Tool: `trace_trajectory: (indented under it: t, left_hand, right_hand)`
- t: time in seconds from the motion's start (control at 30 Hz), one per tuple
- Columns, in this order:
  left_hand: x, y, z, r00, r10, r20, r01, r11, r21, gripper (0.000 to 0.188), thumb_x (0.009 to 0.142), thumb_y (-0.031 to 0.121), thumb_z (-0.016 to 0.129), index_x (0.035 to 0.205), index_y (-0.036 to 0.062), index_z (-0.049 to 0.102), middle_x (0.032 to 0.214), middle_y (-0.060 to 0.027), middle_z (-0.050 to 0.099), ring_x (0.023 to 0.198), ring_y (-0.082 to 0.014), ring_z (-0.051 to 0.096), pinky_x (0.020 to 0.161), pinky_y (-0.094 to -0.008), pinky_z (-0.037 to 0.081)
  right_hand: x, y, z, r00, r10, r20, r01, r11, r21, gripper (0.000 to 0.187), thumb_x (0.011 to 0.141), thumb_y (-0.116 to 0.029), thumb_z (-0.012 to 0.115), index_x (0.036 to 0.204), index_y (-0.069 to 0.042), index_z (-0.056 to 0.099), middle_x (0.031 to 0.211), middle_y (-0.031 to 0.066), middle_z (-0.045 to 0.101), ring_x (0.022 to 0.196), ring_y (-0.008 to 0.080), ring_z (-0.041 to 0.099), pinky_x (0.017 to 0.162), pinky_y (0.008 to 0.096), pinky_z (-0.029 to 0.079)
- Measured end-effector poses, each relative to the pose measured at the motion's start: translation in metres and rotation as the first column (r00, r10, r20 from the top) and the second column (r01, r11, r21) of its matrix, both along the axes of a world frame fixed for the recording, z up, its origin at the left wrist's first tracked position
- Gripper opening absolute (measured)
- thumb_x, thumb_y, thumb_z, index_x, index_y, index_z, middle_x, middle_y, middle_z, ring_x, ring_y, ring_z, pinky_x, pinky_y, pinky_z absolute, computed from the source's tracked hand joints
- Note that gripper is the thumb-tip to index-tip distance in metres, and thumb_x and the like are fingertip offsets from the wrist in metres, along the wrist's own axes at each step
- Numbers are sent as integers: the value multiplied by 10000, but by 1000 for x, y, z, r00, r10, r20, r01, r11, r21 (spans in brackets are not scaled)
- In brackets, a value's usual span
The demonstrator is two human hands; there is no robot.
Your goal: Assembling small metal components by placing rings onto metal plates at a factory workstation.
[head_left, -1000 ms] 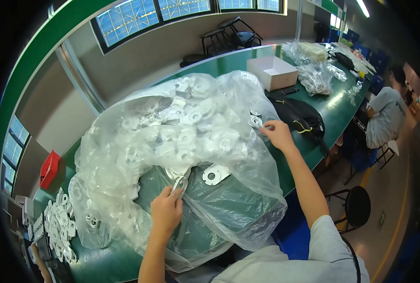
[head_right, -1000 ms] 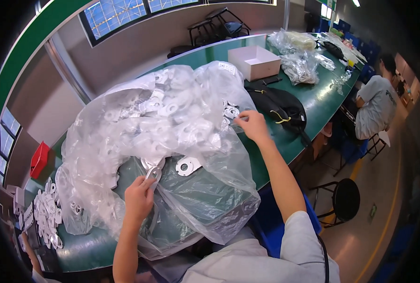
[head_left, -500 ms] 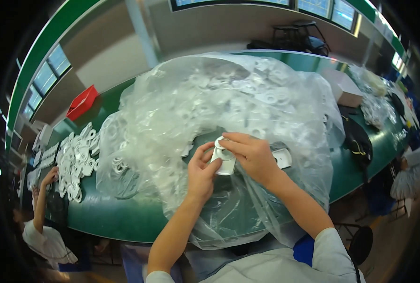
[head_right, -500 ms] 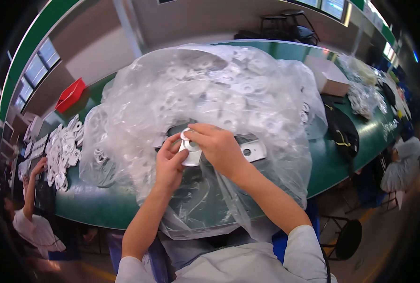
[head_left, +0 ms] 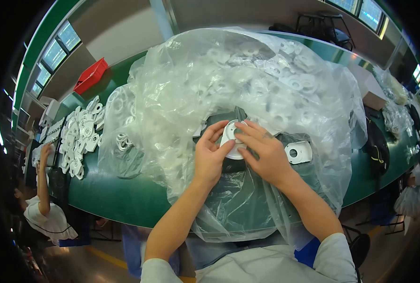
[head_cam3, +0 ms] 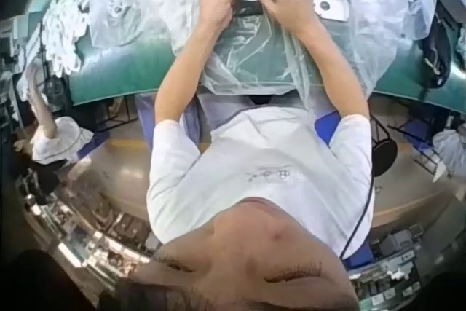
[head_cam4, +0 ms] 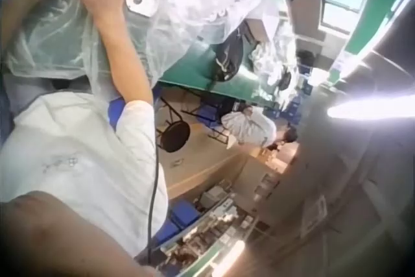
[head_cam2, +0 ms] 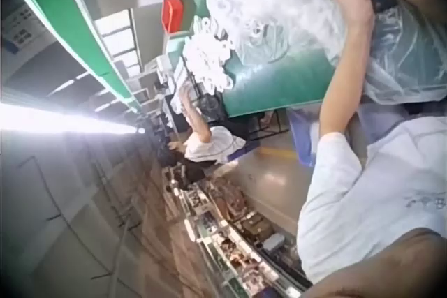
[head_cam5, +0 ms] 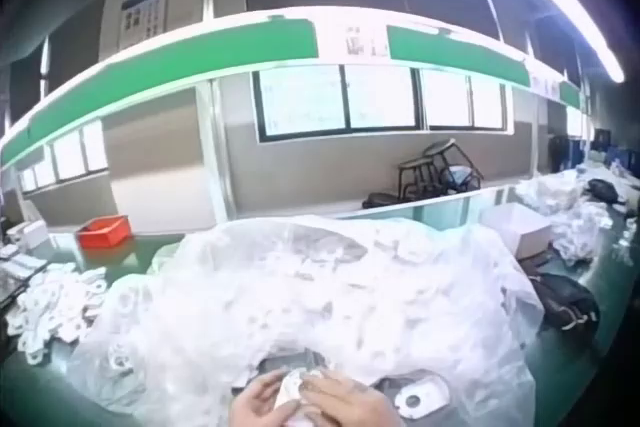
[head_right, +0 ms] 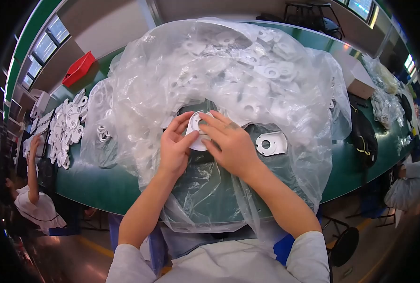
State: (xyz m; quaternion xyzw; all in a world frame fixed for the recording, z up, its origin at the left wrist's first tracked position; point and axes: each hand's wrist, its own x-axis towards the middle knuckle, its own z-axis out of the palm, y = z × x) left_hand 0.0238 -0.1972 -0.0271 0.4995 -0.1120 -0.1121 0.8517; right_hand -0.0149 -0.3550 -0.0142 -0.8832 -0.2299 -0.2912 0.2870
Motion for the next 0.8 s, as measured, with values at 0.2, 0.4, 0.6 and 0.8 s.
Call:
trace_trajectory:
  t: [0.2, 0.4, 0.6, 0.8]
  left_hand:
    - [0, -3, -3, 993, -27, 114, 9, 987, 162, 540, 761, -116, 583, 1274, -29, 437, 1228, -128, 533, 1035, -158, 582, 840, -258, 494]
    - [-7, -2, -2, 991, -103, 82, 94, 990, 101, 449, 820, -33, 563, 1257, -21, 462, 1218, -126, 543, 1114, -168, 532, 934, -294, 442]
    - [-6, -13, -12, 994, -55, 97, 40, 988, 150, 292, 864, -2, 593, 1145, -17, 513, 1071, -94, 582, 898, -111, 598, 749, -219, 498]
    - [-11, -6, -1, 995, -2, 98, -3, 999, 51, 303, 843, -30, 605, 1133, -39, 515, 1089, -119, 594, 898, -140, 625, 788, -244, 514]
  right_hand:
    - [9, -14, -6, 996, -66, -55, 80, 945, 316, 142, 793, -68, 664, 923, -22, 627, 1024, 117, 653, 1021, 288, 599, 803, 362, 496]
    - [9, -2, -11, 994, -36, -108, 87, 855, 511, 71, 818, -40, 623, 869, 5, 601, 801, 119, 578, 721, 255, 574, 621, 307, 488]
    - [-3, 1, 0, 979, -40, -201, 136, 861, 490, 202, 806, 16, 606, 1005, -18, 617, 945, 73, 551, 774, 142, 560, 602, 262, 475]
    - [-1, 12, -17, 832, 433, -346, 56, 556, 830, 308, 954, -97, 475, 1245, 4, 468, 1088, 61, 538, 976, 101, 532, 885, 240, 416]
